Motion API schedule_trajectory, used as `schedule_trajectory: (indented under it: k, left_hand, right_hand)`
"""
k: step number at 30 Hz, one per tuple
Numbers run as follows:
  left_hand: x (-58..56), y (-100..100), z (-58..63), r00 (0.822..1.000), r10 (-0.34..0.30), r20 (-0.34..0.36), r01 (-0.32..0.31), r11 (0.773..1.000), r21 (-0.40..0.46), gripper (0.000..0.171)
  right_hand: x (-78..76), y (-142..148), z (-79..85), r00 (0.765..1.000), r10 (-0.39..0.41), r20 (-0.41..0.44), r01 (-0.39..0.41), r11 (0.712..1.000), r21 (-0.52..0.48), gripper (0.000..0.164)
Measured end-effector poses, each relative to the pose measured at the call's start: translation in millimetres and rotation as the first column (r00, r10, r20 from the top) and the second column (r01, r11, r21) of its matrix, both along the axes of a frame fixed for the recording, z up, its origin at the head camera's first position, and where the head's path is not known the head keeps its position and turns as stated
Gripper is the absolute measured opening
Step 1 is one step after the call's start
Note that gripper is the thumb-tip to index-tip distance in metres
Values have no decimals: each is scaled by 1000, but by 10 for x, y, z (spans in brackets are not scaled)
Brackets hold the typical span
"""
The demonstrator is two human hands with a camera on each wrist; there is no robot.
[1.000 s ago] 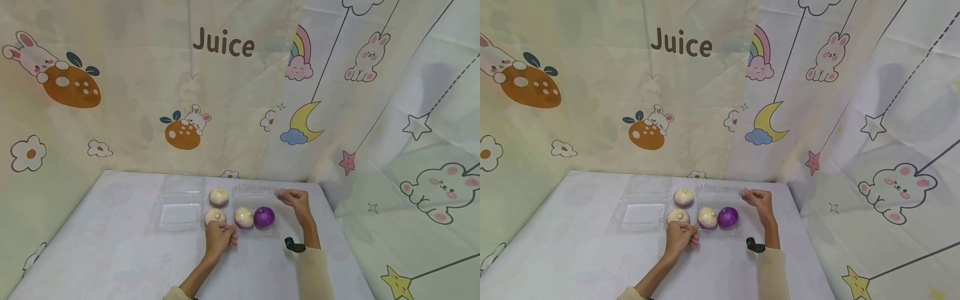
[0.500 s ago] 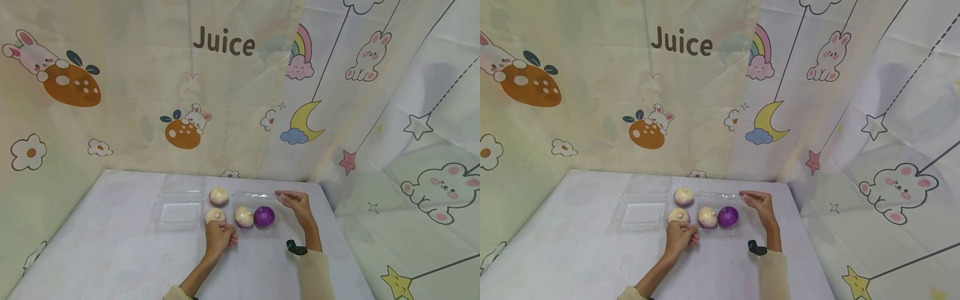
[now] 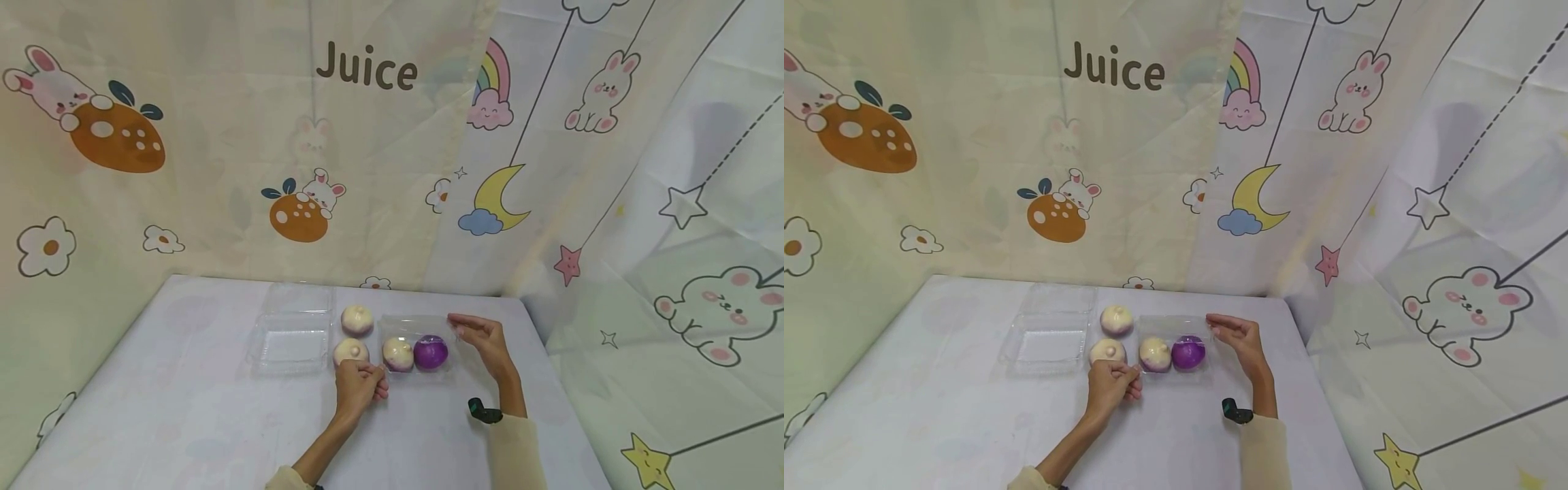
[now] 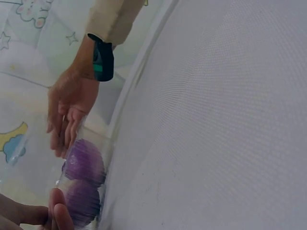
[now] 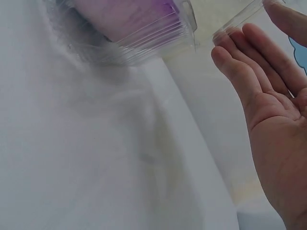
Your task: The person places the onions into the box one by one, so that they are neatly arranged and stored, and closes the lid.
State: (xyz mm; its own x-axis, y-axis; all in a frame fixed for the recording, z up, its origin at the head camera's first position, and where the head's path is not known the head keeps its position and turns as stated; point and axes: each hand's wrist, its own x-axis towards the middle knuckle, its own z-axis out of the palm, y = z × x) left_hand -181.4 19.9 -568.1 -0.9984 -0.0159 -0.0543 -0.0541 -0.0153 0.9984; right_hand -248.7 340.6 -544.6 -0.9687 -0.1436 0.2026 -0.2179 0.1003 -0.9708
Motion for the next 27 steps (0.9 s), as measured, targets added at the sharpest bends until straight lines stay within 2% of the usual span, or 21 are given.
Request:
schedule_trajectory:
  k: [15, 27]
  left_hand:
    - [-5, -4, -23, 1000, 6, 0, -6, 1000, -19, 21]
    - [8, -5, -42, 1000, -4, -8, 4, 1000, -5, 23]
  right_hand:
    - [37, -12, -60, 998, 55, -5, -55, 994, -98, 47]
    - [53, 2, -90, 998, 53, 28, -50, 994, -97, 54]
